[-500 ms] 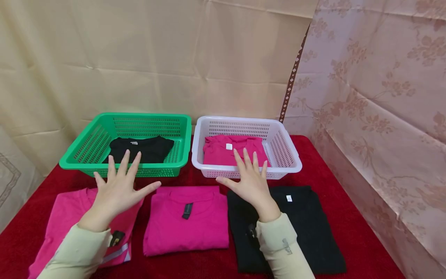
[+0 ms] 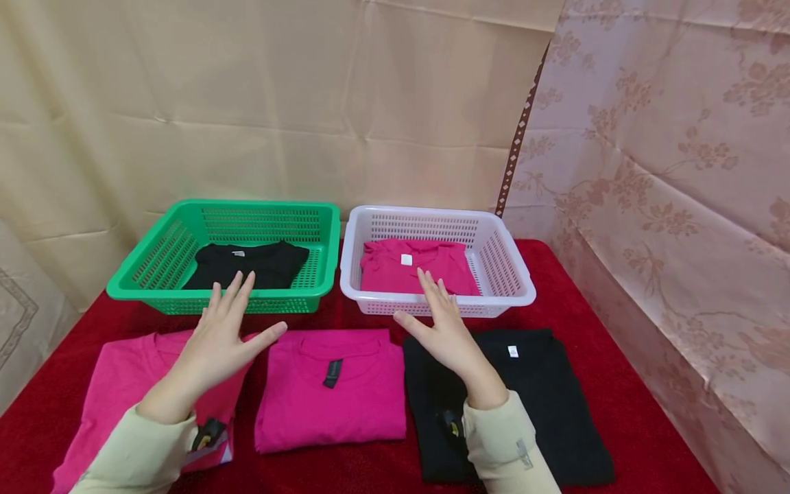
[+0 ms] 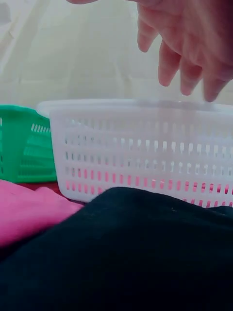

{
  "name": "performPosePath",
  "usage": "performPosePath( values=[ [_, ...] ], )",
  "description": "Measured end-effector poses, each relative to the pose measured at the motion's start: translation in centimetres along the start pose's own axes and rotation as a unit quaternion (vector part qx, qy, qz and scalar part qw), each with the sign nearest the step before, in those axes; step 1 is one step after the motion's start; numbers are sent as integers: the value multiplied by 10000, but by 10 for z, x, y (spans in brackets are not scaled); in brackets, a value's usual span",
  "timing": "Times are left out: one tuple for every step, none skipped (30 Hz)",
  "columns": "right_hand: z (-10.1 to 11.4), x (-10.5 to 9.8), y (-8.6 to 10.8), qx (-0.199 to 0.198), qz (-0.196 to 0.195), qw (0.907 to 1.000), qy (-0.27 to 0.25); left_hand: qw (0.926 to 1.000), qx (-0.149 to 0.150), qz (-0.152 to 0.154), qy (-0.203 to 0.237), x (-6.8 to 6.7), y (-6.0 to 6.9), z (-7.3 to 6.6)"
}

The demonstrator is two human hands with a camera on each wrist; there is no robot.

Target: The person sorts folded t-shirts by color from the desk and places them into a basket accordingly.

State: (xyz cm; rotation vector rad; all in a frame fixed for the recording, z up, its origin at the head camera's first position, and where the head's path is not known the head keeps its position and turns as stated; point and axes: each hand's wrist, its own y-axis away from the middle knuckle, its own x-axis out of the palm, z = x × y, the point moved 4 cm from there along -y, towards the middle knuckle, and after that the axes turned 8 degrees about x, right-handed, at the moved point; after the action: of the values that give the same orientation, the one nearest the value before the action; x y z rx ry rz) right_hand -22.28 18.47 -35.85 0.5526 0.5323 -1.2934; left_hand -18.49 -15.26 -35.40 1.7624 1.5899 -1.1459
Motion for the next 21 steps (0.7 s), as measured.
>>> performPosePath(
  values=[
    [0,0,2,30,54,9999,-105,10000,7,-2,88,0,1,-1],
    [1,1,5,46,104,9997,-202,9999,9,10,169,1,2,-1],
    [1,1,8,34,163,9994,-305,9997,6,24,253,1,4,-2],
    [2,2,10,-20,215,9990,-392,9994,-2,40,342,1,5,-3],
    [2,3,12,-85,264,9984,-483,9990,-17,56,437,2,6,-4],
    [2,4,14,-148,312,9978,-557,9985,-34,70,537,2,8,-5],
    [2,5,16,-224,368,9969,-657,9979,-36,75,641,2,9,-5],
    [2,7,17,-317,437,9955,-775,9972,-40,77,748,2,11,-6],
    [2,8,18,-398,519,9938,-904,9962,-48,74,869,3,12,-6],
    [2,10,19,-471,605,9916,-1042,9949,-46,57,1007,3,14,-6],
    [2,11,19,-553,701,9890,-1183,9935,-38,35,1138,4,15,-6],
    [2,13,20,-635,800,9859,-1323,9920,-36,16,1264,4,17,-6],
    [2,14,20,-704,900,9828,-1448,9904,-38,4,1384,5,18,-6],
    [2,15,21,-759,994,9800,-1545,9886,-52,-4,1505,5,20,-6],
    [2,16,22,-789,1078,9775,-1634,9865,-66,-5,1639,6,22,-6],
    [2,17,23,-814,1155,9750,-1713,9846,-85,2,1749,7,24,-6],
    [1,18,23,-822,1228,9731,-1769,9826,-120,31,1854,8,25,-6],
    [0,19,24,-791,1303,9713,-1824,9803,-158,67,1966,10,27,-6],
    [-1,20,25,-747,1386,9694,-1882,9782,-193,102,2065,11,28,-6],
    [-1,22,25,-702,1479,9672,-1944,9761,-228,139,2159,13,29,-6],
    [-2,23,26,-652,1584,9641,-2030,9738,-273,182,2248,15,30,-5]
  ],
)
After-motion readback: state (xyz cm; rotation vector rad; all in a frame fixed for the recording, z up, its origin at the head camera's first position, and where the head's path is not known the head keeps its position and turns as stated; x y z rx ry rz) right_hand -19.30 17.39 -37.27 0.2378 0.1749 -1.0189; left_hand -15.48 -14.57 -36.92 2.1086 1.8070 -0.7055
